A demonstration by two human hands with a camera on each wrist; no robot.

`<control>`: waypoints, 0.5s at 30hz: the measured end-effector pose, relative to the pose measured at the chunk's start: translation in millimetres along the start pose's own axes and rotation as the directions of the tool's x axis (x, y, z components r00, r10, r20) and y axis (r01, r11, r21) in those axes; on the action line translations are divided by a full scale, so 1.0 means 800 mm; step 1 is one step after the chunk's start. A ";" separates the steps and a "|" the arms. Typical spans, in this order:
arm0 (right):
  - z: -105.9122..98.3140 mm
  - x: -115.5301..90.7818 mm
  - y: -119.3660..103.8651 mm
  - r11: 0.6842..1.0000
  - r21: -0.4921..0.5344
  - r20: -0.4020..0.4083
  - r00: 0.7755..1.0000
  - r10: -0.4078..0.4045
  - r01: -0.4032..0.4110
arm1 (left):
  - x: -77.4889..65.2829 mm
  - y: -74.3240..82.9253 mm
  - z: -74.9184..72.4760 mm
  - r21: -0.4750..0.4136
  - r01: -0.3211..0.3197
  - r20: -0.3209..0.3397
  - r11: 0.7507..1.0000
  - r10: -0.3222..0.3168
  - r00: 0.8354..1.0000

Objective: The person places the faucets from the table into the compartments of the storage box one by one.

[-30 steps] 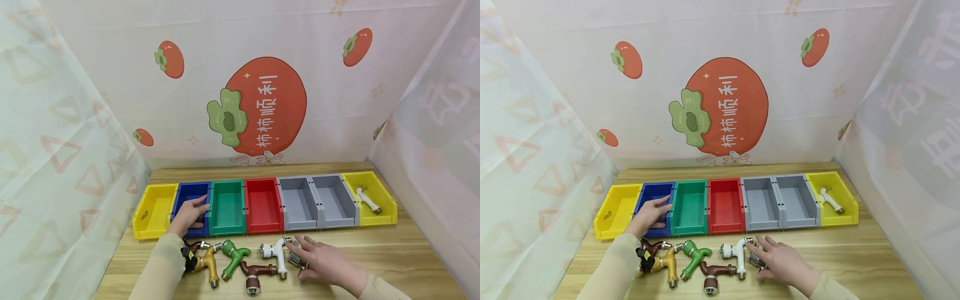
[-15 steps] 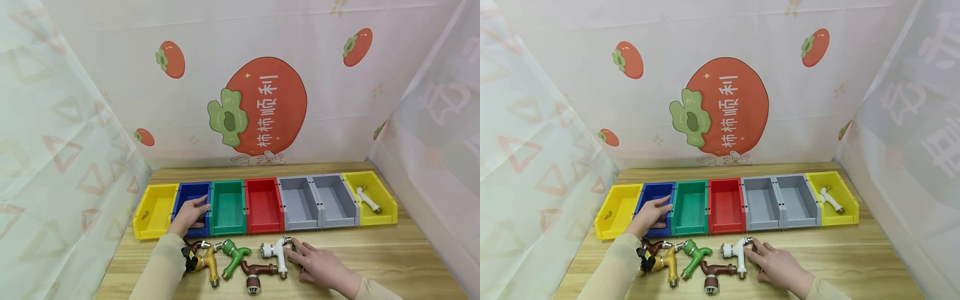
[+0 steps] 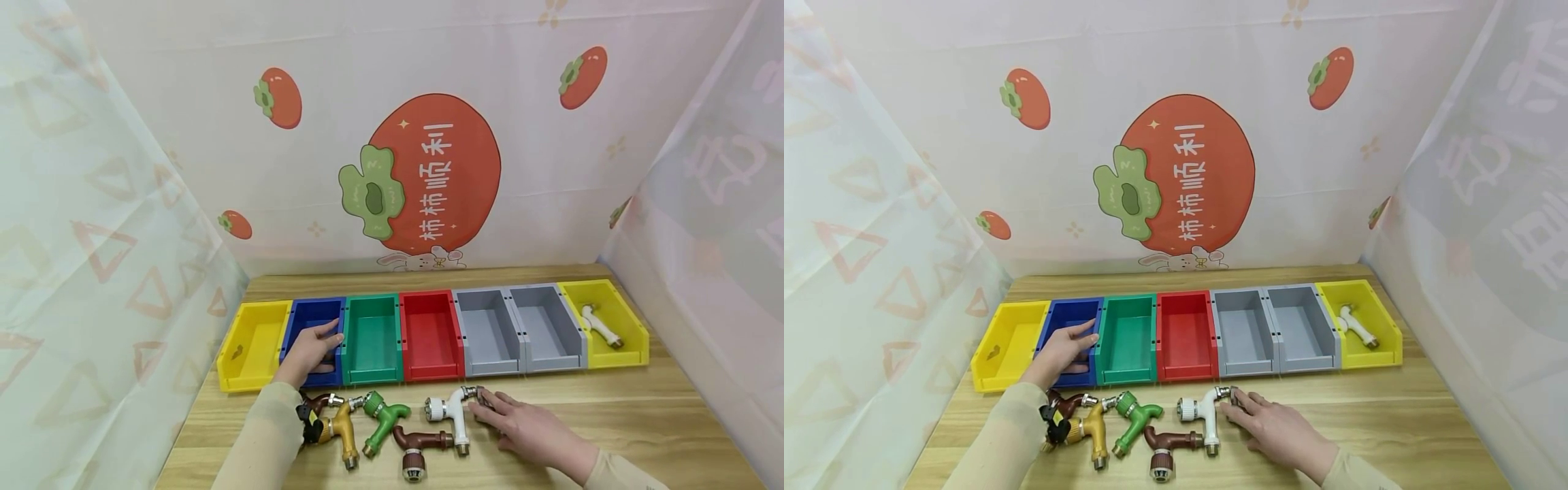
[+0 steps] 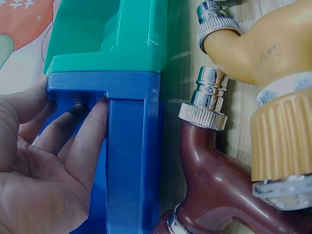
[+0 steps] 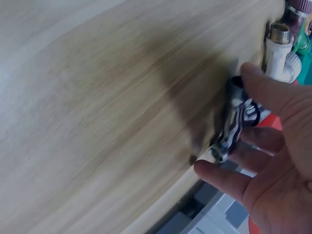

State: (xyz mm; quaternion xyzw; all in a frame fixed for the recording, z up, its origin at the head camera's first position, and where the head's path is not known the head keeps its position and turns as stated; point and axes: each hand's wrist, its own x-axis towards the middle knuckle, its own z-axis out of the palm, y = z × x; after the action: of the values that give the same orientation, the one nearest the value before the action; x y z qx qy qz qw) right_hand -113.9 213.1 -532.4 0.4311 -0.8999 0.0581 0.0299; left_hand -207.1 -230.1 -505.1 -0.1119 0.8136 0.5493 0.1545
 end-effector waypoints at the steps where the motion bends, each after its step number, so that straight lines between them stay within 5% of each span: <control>1: 0.000 0.000 0.001 1.000 0.004 0.006 1.000 -0.007 0.007 | 0.000 0.000 0.000 0.000 0.000 0.001 1.000 0.000 1.000; 15: 0.010 -0.009 0.025 0.979 -0.054 -0.169 0.964 -0.205 0.198 | -0.001 0.002 0.001 -0.003 0.004 -0.003 1.000 -0.004 1.000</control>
State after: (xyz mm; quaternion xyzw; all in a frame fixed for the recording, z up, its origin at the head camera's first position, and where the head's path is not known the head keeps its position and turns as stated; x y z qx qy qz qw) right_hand -125.5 230.0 -542.6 0.5130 -0.8463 0.0755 0.1219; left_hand -207.2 -229.1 -503.8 -0.1148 0.8129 0.5498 0.1542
